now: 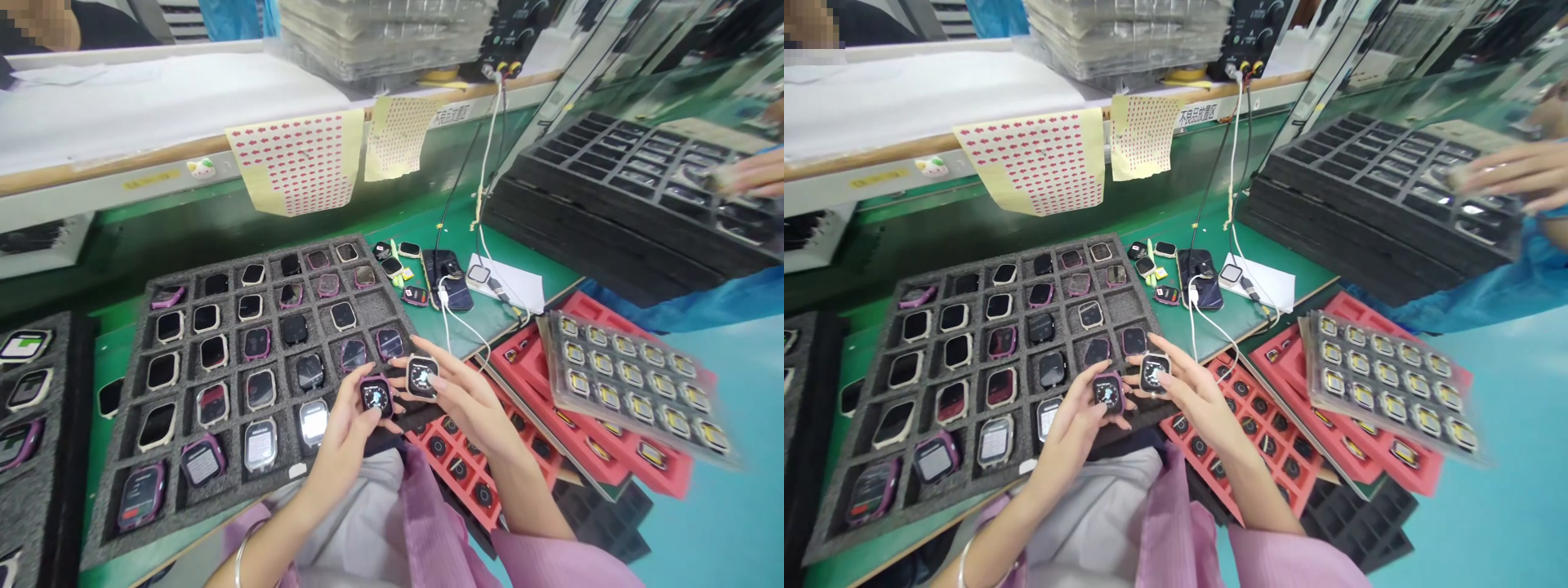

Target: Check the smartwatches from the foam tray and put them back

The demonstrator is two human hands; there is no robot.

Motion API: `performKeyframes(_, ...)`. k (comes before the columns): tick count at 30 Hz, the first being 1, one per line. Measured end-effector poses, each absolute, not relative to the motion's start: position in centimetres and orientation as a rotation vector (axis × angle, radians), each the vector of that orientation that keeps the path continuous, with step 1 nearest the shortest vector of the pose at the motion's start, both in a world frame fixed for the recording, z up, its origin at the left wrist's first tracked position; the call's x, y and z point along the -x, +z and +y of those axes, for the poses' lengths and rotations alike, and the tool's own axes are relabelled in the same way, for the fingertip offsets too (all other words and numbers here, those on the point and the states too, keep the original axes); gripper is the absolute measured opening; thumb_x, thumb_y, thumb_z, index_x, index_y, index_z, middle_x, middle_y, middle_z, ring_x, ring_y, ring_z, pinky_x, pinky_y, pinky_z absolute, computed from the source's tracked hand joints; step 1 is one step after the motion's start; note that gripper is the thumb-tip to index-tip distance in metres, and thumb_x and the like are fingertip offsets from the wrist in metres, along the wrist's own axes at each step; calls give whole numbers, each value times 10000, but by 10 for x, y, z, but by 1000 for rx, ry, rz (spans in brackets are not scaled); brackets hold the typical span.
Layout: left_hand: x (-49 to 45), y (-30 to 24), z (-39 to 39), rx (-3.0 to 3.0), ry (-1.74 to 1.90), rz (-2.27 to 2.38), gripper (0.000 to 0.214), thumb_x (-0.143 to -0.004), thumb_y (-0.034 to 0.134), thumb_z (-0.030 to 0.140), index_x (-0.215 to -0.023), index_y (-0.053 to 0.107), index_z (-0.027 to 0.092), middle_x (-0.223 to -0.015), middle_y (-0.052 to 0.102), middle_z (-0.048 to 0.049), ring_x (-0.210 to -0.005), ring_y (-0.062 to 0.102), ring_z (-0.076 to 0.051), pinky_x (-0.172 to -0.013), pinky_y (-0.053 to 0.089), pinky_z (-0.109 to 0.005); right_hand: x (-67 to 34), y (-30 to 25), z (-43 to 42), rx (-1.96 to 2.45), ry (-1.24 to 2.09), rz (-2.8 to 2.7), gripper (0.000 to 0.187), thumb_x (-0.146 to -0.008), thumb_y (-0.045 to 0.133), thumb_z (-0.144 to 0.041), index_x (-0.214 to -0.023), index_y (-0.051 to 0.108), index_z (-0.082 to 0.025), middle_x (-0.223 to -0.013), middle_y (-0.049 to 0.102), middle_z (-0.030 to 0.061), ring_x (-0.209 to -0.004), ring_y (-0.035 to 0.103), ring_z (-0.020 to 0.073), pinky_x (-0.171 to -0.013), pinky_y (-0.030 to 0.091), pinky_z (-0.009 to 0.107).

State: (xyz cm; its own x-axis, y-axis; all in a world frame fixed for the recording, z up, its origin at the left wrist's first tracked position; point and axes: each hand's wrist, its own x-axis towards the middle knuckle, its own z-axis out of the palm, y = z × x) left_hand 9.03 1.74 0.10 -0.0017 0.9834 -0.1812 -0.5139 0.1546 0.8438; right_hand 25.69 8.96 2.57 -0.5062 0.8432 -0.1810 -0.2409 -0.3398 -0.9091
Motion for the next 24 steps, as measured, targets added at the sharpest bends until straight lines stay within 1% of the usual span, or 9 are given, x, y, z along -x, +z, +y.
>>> performKeyframes(2, -90, 1, 16, -650, 1315, 935, 459, -878, 549, 321, -1314, 437, 234, -1227, 546, -103, -1047, 578, -243, -795, 551, -356, -257, 24, 89, 877, 1916, -1115, 484, -865, 613, -268, -1336, 507, -247, -1230, 642, 102, -1028, 667, 269, -854, 568, 419)
performKeyframes(7, -91, 1, 16, -644, 1306, 922, 416, -893, 513, 291, -1298, 439, 232, -1265, 532, -110, -1017, 604, -238, -811, 554, -387, -258, 22, 89, 888, 1910, -1088, 466, -857, 617, -264, -1316, 534, -261, -1224, 649, 91, -1012, 674, 276, -830, 576, 416)
performKeyframes(12, -92, -1, 16, -648, 1310, 931, 405, -890, 507, 282, -1285, 441, 226, -1278, 521, -113, -1009, 605, -235, -798, 558, -381, -258, 21, 89, 840, 1917, -1089, 438, -878, 609, -238, -1309, 542, -273, -1224, 651, 82, -1004, 679, 272, -827, 577, 412)
performKeyframes(17, -92, 0, 16, -652, 1300, 943, 390, -890, 499, 276, -1273, 444, 230, -1277, 515, -107, -1033, 585, -233, -783, 558, -363, -259, 18, 88, 869, 1895, -1127, 449, -880, 617, -269, -1320, 529, -277, -1238, 643, 89, -998, 682, 276, -811, 583, 416)
performKeyframes(20, -92, 1, 16, -674, 1298, 944, 384, -890, 508, 283, -1264, 439, 228, -1235, 526, -102, -1011, 587, -224, -766, 553, -344, -259, 18, 87, 898, 1860, -1168, 466, -882, 624, -289, -1333, 512, -264, -1255, 631, 102, -999, 682, 276, -804, 586, 404)
performKeyframes(22, -93, 3, 17, -704, 1298, 952, 389, -879, 536, 284, -1251, 436, 230, -1150, 556, -84, -956, 599, -207, -748, 545, -321, -259, 19, 86, 924, 1830, -1210, 484, -887, 622, -292, -1351, 491, -259, -1274, 616, 107, -1015, 676, 275, -811, 585, 397)
performKeyframes(24, -94, 4, 17, -739, 1303, 980, 411, -852, 588, 269, -1232, 435, 242, -1062, 571, -54, -874, 605, -176, -717, 529, -287, -259, 21, 84, 929, 1815, -1262, 525, -900, 609, -287, -1395, 435, -266, -1311, 589, 106, -1071, 650, 270, -872, 563, 409)
